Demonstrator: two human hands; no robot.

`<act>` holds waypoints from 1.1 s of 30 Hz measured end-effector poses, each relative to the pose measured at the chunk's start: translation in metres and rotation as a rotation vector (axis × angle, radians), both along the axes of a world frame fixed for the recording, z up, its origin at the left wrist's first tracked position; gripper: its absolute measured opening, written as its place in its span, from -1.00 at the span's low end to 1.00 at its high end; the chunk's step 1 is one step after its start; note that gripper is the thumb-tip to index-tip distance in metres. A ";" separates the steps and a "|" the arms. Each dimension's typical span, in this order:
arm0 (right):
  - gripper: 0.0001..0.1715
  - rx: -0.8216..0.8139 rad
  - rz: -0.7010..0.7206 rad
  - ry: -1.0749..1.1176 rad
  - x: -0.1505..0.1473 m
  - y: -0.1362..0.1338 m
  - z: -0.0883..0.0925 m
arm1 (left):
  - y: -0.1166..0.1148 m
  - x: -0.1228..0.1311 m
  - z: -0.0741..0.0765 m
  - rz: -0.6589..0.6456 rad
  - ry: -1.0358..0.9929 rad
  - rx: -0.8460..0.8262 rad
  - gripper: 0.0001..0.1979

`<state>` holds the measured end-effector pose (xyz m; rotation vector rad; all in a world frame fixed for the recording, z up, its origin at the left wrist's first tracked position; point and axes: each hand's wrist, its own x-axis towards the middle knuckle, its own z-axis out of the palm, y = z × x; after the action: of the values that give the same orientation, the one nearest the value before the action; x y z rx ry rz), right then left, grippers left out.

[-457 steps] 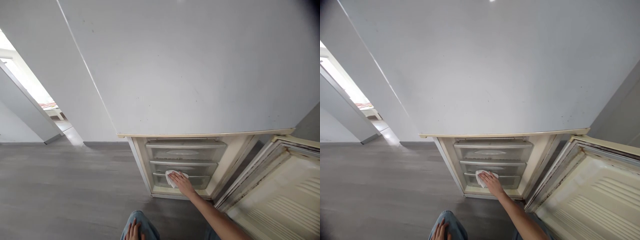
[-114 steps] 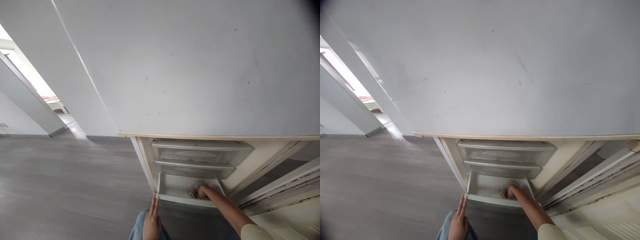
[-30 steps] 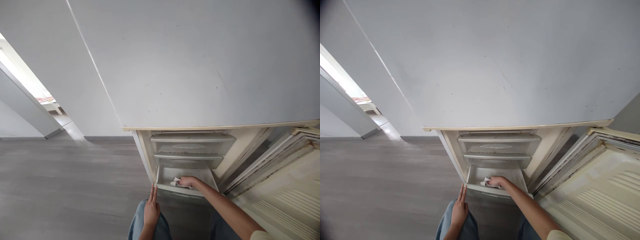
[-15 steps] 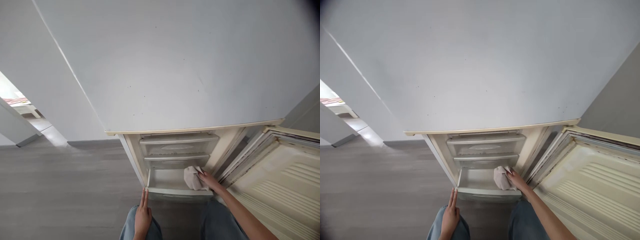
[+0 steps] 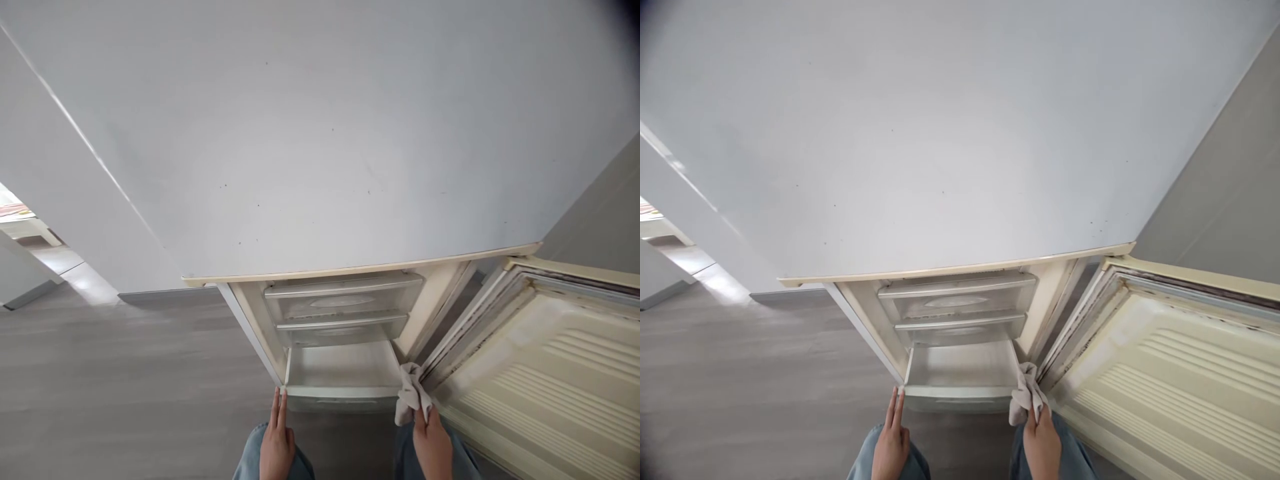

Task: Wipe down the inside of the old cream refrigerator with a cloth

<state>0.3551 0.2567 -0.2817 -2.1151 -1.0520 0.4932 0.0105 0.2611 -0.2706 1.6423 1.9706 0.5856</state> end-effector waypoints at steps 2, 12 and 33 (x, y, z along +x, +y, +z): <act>-0.28 0.049 0.056 -0.029 -0.016 0.009 -0.011 | 0.000 -0.001 0.001 -0.004 -0.003 0.002 -0.36; -0.48 0.327 0.329 -0.110 -0.113 0.032 -0.053 | 0.001 0.004 0.012 0.012 0.027 -0.039 -0.36; -0.37 0.160 0.457 0.664 -0.206 0.029 0.016 | -0.002 -0.005 0.002 -0.014 0.001 0.015 -0.30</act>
<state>0.1496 0.2855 -0.2662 -1.3931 -1.1115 1.1881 0.0053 0.2595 -0.2688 1.6643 1.9583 0.5952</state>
